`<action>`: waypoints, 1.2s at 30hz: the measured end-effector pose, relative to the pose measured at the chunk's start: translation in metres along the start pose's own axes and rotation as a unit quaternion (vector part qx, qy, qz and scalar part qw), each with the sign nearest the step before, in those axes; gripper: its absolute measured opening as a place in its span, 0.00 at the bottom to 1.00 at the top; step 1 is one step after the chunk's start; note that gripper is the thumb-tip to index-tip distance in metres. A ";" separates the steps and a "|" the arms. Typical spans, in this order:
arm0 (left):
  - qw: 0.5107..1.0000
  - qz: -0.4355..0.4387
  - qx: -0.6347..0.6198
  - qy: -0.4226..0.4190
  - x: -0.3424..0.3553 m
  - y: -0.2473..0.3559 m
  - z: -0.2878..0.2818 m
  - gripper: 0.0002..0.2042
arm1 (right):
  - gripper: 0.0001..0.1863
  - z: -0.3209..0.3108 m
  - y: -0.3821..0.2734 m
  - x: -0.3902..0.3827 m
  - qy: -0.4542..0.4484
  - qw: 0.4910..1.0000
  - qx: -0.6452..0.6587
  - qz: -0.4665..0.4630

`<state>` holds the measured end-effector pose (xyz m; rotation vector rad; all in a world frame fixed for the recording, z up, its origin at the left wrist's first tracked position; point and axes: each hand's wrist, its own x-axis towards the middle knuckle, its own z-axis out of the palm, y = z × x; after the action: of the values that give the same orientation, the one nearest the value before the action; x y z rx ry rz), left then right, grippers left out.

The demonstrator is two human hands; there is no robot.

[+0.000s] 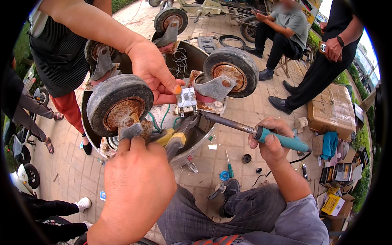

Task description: The person uses a soldering iron and pliers to solder wires on a small electronic component held by another person. The person repeatedly applies solder to the component's terminals while the other person holds it steady.

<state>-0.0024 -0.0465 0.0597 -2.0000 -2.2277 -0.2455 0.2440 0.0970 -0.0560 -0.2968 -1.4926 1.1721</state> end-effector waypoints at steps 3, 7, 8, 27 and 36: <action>1.000 0.000 0.000 0.000 0.000 0.000 -0.001 0.05 | 0.18 -0.002 0.001 -0.001 -0.006 1.000 -0.001 -0.004; 1.000 0.003 0.001 -0.001 0.001 -0.001 -0.001 0.05 | 0.19 -0.004 0.000 0.002 -0.014 1.000 0.000 -0.009; 1.000 0.005 0.000 -0.002 0.001 -0.001 -0.001 0.05 | 0.19 -0.005 -0.003 0.005 -0.015 1.000 0.002 -0.011; 1.000 0.007 0.006 -0.008 0.001 -0.002 -0.002 0.05 | 0.18 0.003 -0.084 0.104 -0.282 0.919 -0.269 -0.066; 1.000 0.009 0.010 -0.007 0.001 -0.003 -0.003 0.05 | 0.18 0.005 -0.085 0.108 -0.297 0.914 -0.267 -0.064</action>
<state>-0.0051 -0.0460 0.0626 -2.0170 -2.2110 -0.2058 0.2413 0.1343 0.0762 -0.2077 -2.3360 0.7530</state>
